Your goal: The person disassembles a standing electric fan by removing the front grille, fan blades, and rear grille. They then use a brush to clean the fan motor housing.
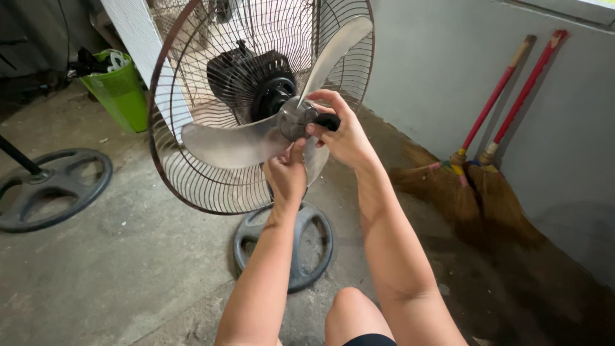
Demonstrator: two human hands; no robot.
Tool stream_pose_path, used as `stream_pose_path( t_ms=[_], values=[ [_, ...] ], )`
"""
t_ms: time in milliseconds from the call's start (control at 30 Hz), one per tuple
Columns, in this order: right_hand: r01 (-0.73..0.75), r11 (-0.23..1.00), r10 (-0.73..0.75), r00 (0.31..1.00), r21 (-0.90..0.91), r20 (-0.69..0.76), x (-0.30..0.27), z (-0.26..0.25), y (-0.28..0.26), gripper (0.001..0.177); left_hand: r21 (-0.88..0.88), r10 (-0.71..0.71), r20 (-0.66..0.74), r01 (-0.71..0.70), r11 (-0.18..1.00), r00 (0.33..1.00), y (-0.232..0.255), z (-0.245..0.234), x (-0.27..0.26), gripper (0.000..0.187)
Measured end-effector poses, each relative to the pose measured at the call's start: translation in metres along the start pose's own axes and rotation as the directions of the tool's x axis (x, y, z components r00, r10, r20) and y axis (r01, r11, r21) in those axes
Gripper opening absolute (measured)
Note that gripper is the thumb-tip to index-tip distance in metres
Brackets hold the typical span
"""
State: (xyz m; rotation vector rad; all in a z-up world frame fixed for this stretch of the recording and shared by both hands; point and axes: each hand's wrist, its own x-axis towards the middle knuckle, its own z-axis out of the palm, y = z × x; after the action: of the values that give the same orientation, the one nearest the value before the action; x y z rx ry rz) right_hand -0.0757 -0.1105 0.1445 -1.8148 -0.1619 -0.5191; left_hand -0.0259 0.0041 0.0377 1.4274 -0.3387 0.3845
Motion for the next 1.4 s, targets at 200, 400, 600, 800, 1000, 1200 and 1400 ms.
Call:
stream_pose_path(
  t_ms=[200,400,600,800,1000,1200,1400],
  values=[
    [-0.059,0.996,0.068,0.985,0.060,-0.161,0.004,0.005,0.013,0.059,0.135,-0.010,-0.079,0.021,0.991,0.997,0.008,0.000,-0.001,0.039],
    [-0.031,0.998,0.038,0.990,0.055,-0.139,0.001,0.004,0.015,0.055,0.010,-0.066,-0.036,0.066,0.998,0.997,0.018,-0.002,-0.009,0.034],
    [-0.085,0.996,0.086,0.991,0.014,-0.107,-0.010,-0.016,0.002,0.055,0.040,0.211,-0.063,-0.209,0.977,0.975,0.022,0.009,-0.024,0.033],
    [-0.141,0.990,0.140,0.976,0.002,-0.165,-0.034,-0.029,0.005,0.056,-0.142,0.081,-0.027,-0.084,0.986,0.996,0.019,0.029,-0.052,0.034],
    [-0.110,0.987,0.134,0.967,0.117,-0.218,-0.065,-0.049,0.024,0.057,-0.099,-0.033,0.050,0.038,0.994,0.998,0.012,0.049,-0.076,0.038],
    [-0.149,0.961,0.257,0.790,0.231,-0.557,-0.097,-0.070,0.058,0.026,-0.406,0.040,0.117,0.011,0.914,0.992,0.020,0.073,-0.091,0.039],
    [0.080,0.731,0.412,0.741,0.678,-0.531,-0.124,-0.113,0.061,0.046,-0.039,-0.114,0.249,0.128,0.991,0.962,0.035,0.116,-0.109,0.027]
  ],
)
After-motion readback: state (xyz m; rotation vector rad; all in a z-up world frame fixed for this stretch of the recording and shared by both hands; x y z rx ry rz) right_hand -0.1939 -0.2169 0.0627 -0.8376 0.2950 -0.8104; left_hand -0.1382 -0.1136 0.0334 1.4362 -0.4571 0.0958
